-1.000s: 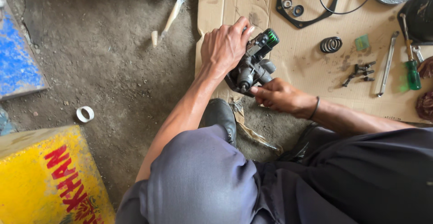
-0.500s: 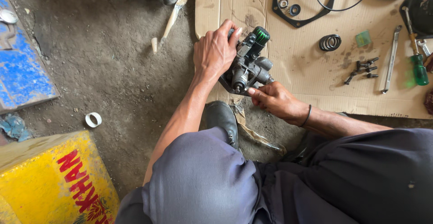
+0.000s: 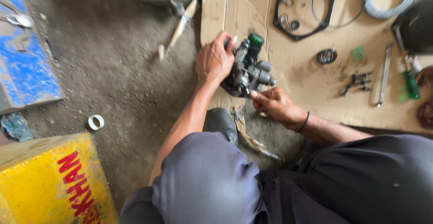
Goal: The person assembles a mechanical component on a cardboard sheet, inserting a spring and a small metal piece into the housing. They then attach a circular metal plate and tighten it using a wrench.
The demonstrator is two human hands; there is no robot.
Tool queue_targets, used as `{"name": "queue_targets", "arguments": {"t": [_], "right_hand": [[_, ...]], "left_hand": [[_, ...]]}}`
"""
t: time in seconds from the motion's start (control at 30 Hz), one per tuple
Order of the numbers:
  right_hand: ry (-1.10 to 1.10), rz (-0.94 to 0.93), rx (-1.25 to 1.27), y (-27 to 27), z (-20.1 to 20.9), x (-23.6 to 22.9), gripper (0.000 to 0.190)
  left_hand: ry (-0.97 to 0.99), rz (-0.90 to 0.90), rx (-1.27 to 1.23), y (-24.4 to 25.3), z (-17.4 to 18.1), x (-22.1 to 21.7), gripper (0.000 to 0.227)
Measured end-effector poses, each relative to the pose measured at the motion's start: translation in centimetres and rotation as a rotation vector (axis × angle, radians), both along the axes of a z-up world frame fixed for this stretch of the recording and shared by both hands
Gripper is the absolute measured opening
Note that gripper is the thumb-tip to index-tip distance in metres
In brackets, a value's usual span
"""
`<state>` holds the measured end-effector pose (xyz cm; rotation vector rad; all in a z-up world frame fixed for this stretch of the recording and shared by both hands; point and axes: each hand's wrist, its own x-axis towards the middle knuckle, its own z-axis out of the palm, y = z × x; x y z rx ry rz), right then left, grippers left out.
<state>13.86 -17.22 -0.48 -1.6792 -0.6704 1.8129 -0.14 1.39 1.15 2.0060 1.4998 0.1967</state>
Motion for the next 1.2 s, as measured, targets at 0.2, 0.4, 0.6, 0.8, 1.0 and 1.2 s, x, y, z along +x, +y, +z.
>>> {"name": "queue_targets", "arguments": {"t": [0.2, 0.4, 0.6, 0.8, 1.0, 1.2], "right_hand": [[-0.049, 0.048, 0.088, 1.2, 1.8, 0.8, 0.045], [-0.636, 0.369, 0.539, 1.3, 3.7, 2.0, 0.042], [-0.798, 0.182, 0.563, 1.3, 5.8, 0.2, 0.036], [-0.757, 0.033, 0.799, 1.9, 7.1, -1.7, 0.048], [-0.887, 0.093, 0.92, 4.2, 6.9, 0.2, 0.028], [-0.81, 0.175, 1.04, 5.5, 7.2, 1.7, 0.023]], "left_hand": [[0.028, 0.04, 0.042, -0.3, 0.2, 0.0, 0.026], [0.031, 0.119, -0.069, 1.0, -3.1, -0.5, 0.03], [-0.169, 0.357, -0.356, 0.2, -6.1, -3.6, 0.032], [-0.524, 0.564, -0.28, -4.7, -11.8, -5.4, 0.027], [-0.803, 0.672, -0.886, -9.0, -5.8, -5.6, 0.031], [0.097, -0.13, -0.482, -7.9, 1.4, -9.5, 0.046]]}}
